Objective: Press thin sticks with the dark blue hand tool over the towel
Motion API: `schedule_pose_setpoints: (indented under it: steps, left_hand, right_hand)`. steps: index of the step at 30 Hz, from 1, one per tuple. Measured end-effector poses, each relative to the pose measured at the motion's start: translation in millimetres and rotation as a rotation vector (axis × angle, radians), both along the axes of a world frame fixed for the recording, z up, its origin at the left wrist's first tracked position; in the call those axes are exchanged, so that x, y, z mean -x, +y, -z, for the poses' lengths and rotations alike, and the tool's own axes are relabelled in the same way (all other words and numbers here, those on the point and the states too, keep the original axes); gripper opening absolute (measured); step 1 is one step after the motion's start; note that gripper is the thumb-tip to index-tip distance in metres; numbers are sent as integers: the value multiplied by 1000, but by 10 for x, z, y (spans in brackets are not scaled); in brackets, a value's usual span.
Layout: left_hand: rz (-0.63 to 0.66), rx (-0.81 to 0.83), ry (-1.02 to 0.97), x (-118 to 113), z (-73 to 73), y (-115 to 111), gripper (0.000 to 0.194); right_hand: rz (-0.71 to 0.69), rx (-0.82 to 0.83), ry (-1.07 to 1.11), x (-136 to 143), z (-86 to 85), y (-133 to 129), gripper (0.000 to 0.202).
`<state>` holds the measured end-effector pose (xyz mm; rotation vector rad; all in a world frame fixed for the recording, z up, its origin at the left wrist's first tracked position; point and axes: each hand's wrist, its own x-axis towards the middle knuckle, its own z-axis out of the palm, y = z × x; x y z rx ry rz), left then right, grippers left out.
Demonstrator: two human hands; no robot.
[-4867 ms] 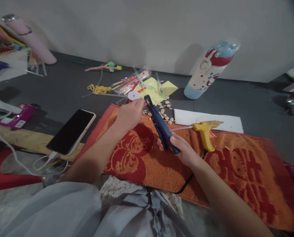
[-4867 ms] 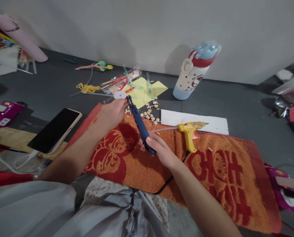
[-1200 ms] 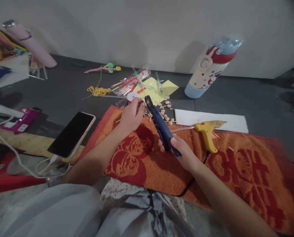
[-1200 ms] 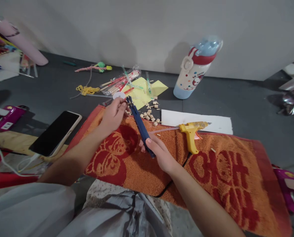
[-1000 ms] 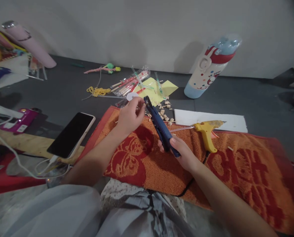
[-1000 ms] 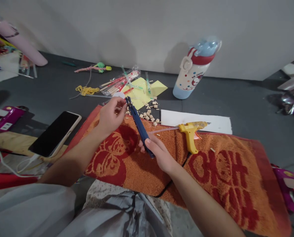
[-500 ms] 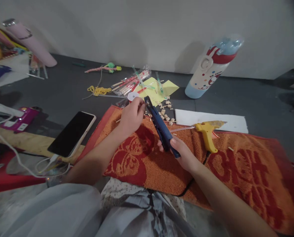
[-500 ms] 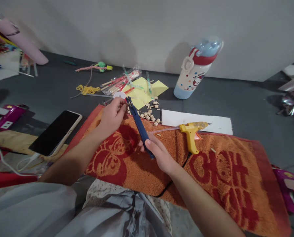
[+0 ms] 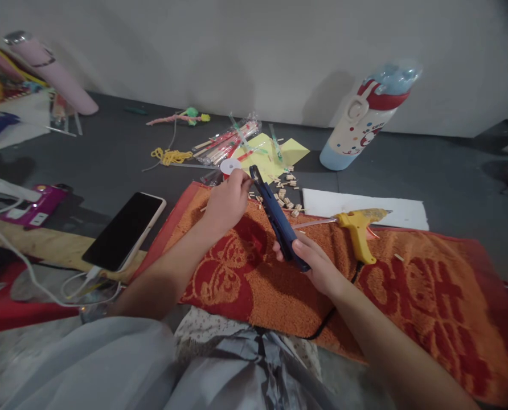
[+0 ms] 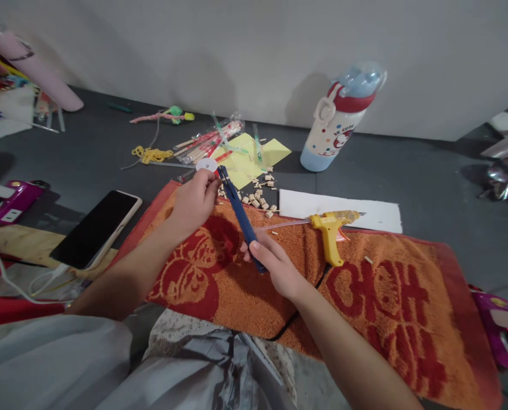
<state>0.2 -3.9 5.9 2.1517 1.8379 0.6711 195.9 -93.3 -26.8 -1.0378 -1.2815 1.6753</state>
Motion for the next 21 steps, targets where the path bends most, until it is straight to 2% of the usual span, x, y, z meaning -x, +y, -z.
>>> schedule_pose_setpoints:
  steps: [13, 21]
  left_hand:
    - [-18, 43, 130, -9, -18, 5, 22]
    - [-25, 44, 136, -4, -8, 13, 21]
  right_hand:
    - [36, 80, 141, 55, -41, 9, 40]
    - [67, 145, 123, 62, -37, 8, 49]
